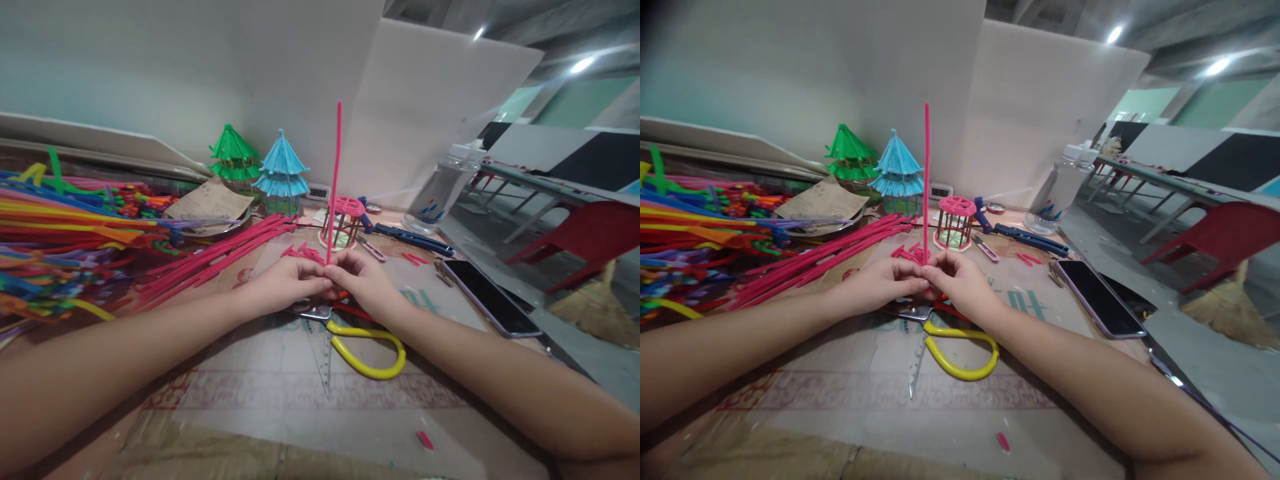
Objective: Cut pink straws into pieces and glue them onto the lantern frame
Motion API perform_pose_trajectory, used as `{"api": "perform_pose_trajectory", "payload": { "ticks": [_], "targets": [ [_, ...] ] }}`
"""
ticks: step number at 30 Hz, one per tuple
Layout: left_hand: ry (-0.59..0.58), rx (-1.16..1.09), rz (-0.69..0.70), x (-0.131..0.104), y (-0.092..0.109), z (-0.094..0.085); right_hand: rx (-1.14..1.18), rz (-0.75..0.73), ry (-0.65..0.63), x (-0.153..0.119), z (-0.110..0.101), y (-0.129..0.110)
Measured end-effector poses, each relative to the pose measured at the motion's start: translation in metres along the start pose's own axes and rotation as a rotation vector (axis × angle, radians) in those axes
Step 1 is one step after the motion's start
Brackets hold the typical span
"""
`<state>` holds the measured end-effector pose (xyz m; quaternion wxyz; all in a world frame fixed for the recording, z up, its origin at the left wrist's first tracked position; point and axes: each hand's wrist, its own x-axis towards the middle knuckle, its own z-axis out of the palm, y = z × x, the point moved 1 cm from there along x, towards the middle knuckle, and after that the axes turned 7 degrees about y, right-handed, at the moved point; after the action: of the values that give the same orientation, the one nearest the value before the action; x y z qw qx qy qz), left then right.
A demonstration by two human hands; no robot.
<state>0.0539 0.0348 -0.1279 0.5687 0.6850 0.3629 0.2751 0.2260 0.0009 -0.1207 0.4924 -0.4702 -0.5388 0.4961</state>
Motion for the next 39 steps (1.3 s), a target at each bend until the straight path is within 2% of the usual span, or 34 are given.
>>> {"api": "perform_pose_trajectory", "payload": {
  "ticks": [7, 16, 27, 33, 39],
  "targets": [
    [0.000, -0.017, -0.016, -0.002, 0.002, 0.001, -0.018, -0.054, -0.004, -0.001, 0.000, 0.001],
    [-0.013, -0.023, 0.055, 0.003, -0.001, 0.000, -0.041, -0.049, 0.004, -0.002, 0.002, -0.003],
    [-0.033, -0.057, 0.004, -0.002, 0.010, 0.001, -0.045, -0.066, 0.036, 0.001, -0.001, -0.001],
    [-0.001, -0.006, -0.013, -0.002, 0.006, 0.001, -0.029, -0.054, 0.030, -0.001, 0.000, 0.001],
    [-0.028, -0.044, 0.027, -0.001, 0.003, 0.002, -0.026, -0.051, 0.062, -0.002, 0.001, -0.001]
  ]
}}
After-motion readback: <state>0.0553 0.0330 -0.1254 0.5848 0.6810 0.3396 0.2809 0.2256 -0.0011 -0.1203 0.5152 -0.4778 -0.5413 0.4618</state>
